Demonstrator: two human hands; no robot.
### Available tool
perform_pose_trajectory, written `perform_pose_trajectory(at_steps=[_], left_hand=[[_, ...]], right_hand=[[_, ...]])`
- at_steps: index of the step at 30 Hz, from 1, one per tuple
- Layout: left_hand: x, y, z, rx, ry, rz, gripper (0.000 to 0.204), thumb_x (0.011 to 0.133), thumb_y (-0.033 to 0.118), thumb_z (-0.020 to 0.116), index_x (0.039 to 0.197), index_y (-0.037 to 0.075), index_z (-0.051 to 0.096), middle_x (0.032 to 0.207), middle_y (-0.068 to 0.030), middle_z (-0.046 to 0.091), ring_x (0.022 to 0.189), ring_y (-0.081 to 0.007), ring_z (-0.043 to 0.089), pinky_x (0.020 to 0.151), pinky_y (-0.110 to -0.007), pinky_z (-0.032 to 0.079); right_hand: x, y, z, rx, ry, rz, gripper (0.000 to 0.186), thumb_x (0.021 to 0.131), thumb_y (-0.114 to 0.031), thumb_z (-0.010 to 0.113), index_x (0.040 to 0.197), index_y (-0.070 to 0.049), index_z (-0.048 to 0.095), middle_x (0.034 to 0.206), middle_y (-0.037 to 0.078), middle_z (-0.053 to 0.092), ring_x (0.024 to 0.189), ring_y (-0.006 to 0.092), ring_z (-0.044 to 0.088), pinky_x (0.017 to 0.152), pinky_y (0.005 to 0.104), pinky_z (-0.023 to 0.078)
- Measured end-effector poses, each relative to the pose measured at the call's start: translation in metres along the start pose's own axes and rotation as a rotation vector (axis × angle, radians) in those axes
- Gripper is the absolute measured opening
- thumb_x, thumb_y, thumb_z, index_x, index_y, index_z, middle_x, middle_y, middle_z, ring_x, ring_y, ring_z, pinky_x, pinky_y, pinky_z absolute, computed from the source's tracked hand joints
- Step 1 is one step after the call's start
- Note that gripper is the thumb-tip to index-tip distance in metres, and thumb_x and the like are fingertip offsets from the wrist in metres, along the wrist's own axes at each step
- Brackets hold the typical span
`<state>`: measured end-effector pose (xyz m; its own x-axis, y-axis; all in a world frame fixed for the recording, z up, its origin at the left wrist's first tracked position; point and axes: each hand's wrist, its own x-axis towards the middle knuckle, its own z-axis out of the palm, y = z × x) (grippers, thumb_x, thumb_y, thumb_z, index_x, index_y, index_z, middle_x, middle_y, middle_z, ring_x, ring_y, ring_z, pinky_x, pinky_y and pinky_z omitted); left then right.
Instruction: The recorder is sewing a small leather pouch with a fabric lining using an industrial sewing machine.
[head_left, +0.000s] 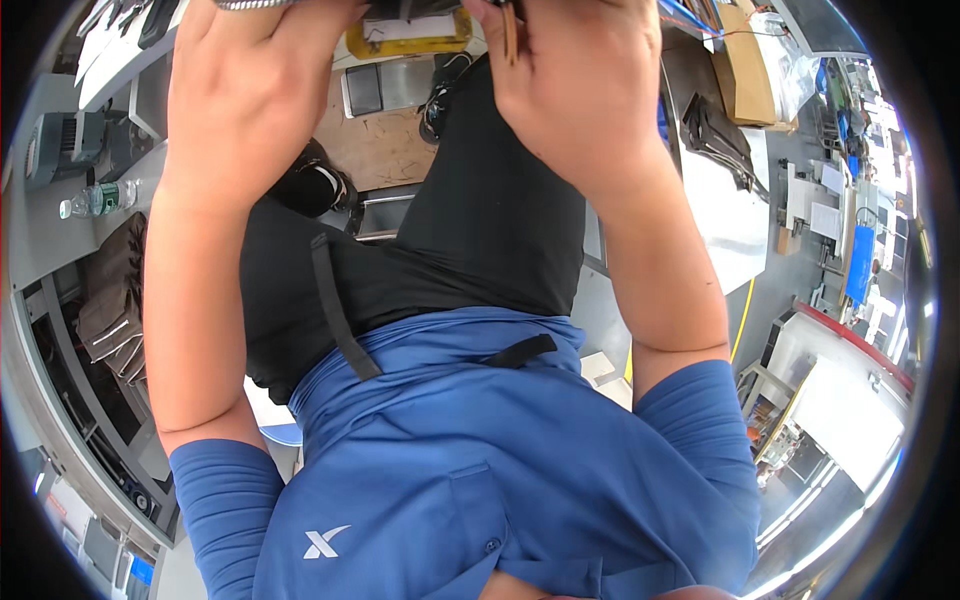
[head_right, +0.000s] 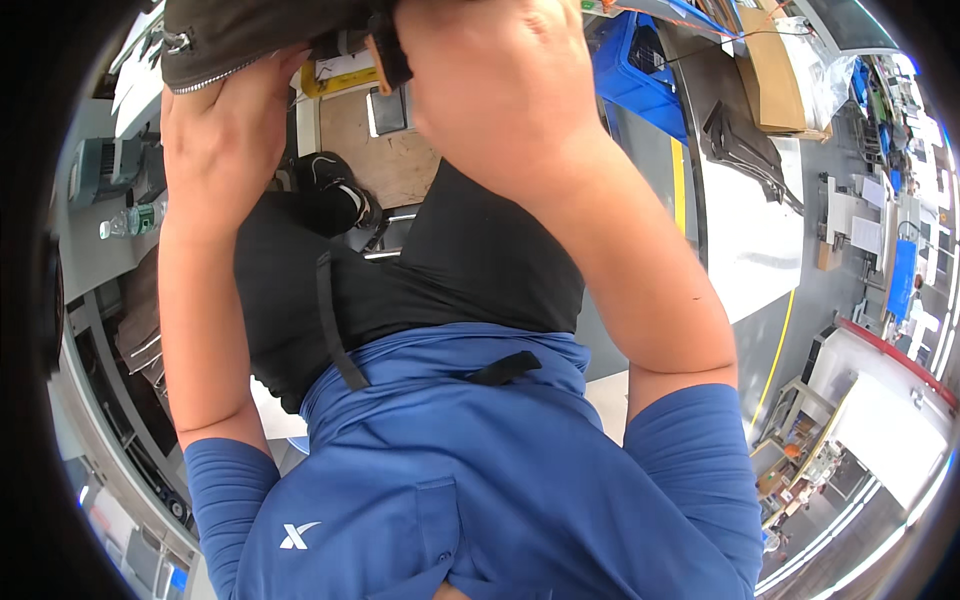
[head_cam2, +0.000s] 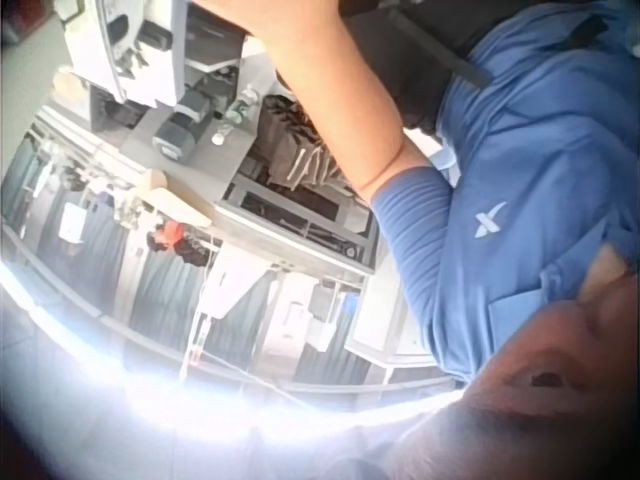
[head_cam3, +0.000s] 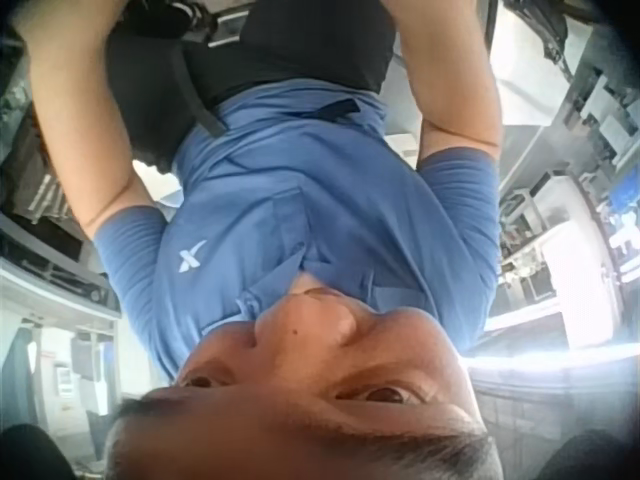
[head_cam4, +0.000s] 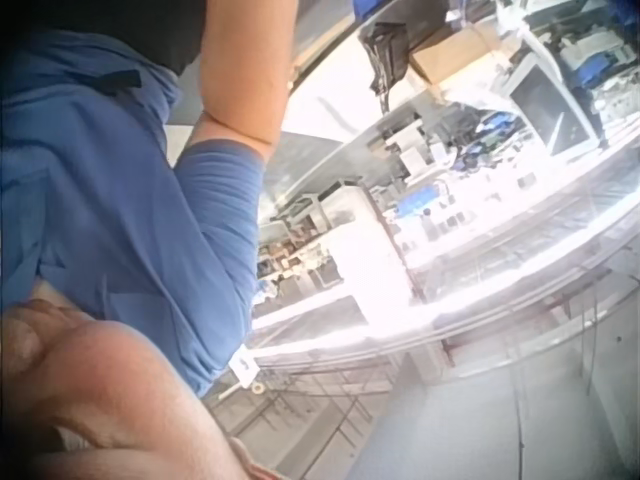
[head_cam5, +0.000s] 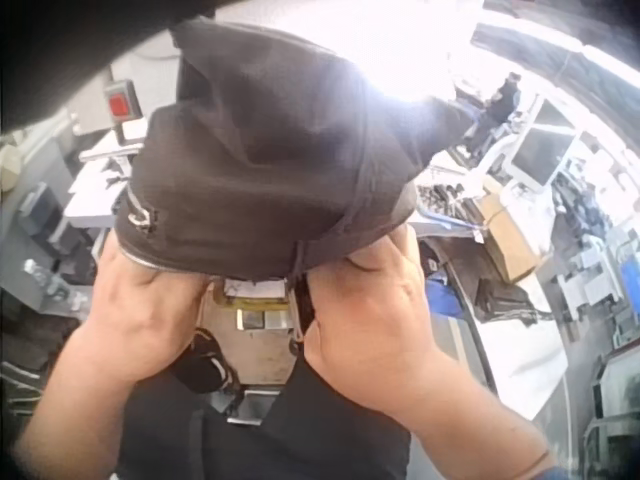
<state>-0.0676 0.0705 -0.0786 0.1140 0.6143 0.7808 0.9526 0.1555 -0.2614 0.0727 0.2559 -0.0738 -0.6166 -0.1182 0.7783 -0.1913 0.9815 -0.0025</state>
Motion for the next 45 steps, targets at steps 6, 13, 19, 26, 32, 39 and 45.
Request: perform_pose_trajectory(at_steps=[6, 13, 19, 26, 32, 39, 45], left_hand=[[0.0, 0.001, -0.006, -0.14, -0.092, -0.024, 0.03, 0.072, 0.002, 0.072, 0.102, 0.003, 0.075, 0.116, -0.0195, 0.068, 0.112, -0.0398, 0.065, 0.094, -0.05, 0.051], [0.005, 0.013, -0.007, 0.039, -0.186, -0.118, 0.035, 0.071, 0.003, 0.07, 0.106, 0.006, 0.074, 0.11, -0.0169, 0.069, 0.104, -0.0402, 0.065, 0.09, -0.052, 0.05], [0.0, 0.018, -0.004, 0.099, -0.162, -0.162, 0.036, 0.073, 0.002, 0.071, 0.108, 0.005, 0.074, 0.11, -0.0181, 0.068, 0.102, -0.0412, 0.065, 0.09, -0.052, 0.049], [-0.005, 0.01, 0.0, -0.106, 0.009, -0.106, 0.039, 0.076, 0.004, 0.074, 0.115, 0.005, 0.073, 0.115, -0.0183, 0.069, 0.111, -0.0399, 0.063, 0.097, -0.051, 0.046], [0.004, 0.018, -0.017, 0.26, -0.372, -0.122, 0.039, 0.077, 0.006, 0.076, 0.115, 0.006, 0.073, 0.121, -0.0155, 0.069, 0.118, -0.0389, 0.061, 0.104, -0.053, 0.04], [-0.003, 0.02, -0.009, 0.202, -0.208, -0.111, 0.042, 0.078, 0.006, 0.075, 0.119, 0.01, 0.072, 0.13, -0.0163, 0.064, 0.124, -0.0403, 0.055, 0.107, -0.056, 0.036], [-0.014, 0.017, -0.004, 0.186, -0.137, -0.115, 0.041, 0.077, 0.004, 0.076, 0.117, 0.009, 0.072, 0.128, -0.0162, 0.064, 0.122, -0.0424, 0.055, 0.105, -0.057, 0.038]], right_hand=[[0.003, -0.011, 0.002, 0.124, -0.007, 0.09, 0.035, 0.066, 0.003, 0.063, 0.101, 0.0, 0.07, 0.106, 0.016, 0.064, 0.108, 0.0404, 0.057, 0.096, 0.0518, 0.043], [0.003, -0.019, 0.008, -0.018, -0.083, 0.152, 0.027, 0.07, -0.003, 0.065, 0.096, -0.002, 0.071, 0.107, 0.014, 0.064, 0.108, 0.0374, 0.057, 0.095, 0.0495, 0.042], [0.008, -0.032, 0.004, -0.079, -0.006, 0.236, 0.024, 0.071, -0.009, 0.066, 0.094, -0.002, 0.07, 0.101, 0.013, 0.065, 0.106, 0.0355, 0.058, 0.093, 0.0477, 0.041], [0.008, -0.009, 0.001, -0.06, -0.038, 0.068, 0.021, 0.07, -0.004, 0.064, 0.09, 0.0, 0.07, 0.099, 0.014, 0.065, 0.101, 0.0371, 0.057, 0.087, 0.0471, 0.042], [0.006, 0.0, 0.011, 0.03, 0.119, -0.009, 0.02, 0.071, -0.004, 0.066, 0.09, -0.001, 0.07, 0.098, 0.013, 0.066, 0.1, 0.0359, 0.059, 0.085, 0.0448, 0.045], [-0.001, 0.001, -0.002, -0.167, -0.037, 0.018, 0.018, 0.074, -0.01, 0.065, 0.089, -0.002, 0.072, 0.104, 0.009, 0.069, 0.104, 0.033, 0.061, 0.088, 0.0423, 0.045], [-0.001, 0.02, 0.019, -0.126, 0.27, -0.189, 0.021, 0.075, -0.01, 0.064, 0.092, -0.001, 0.073, 0.108, 0.01, 0.069, 0.108, 0.0325, 0.062, 0.088, 0.0397, 0.044]])
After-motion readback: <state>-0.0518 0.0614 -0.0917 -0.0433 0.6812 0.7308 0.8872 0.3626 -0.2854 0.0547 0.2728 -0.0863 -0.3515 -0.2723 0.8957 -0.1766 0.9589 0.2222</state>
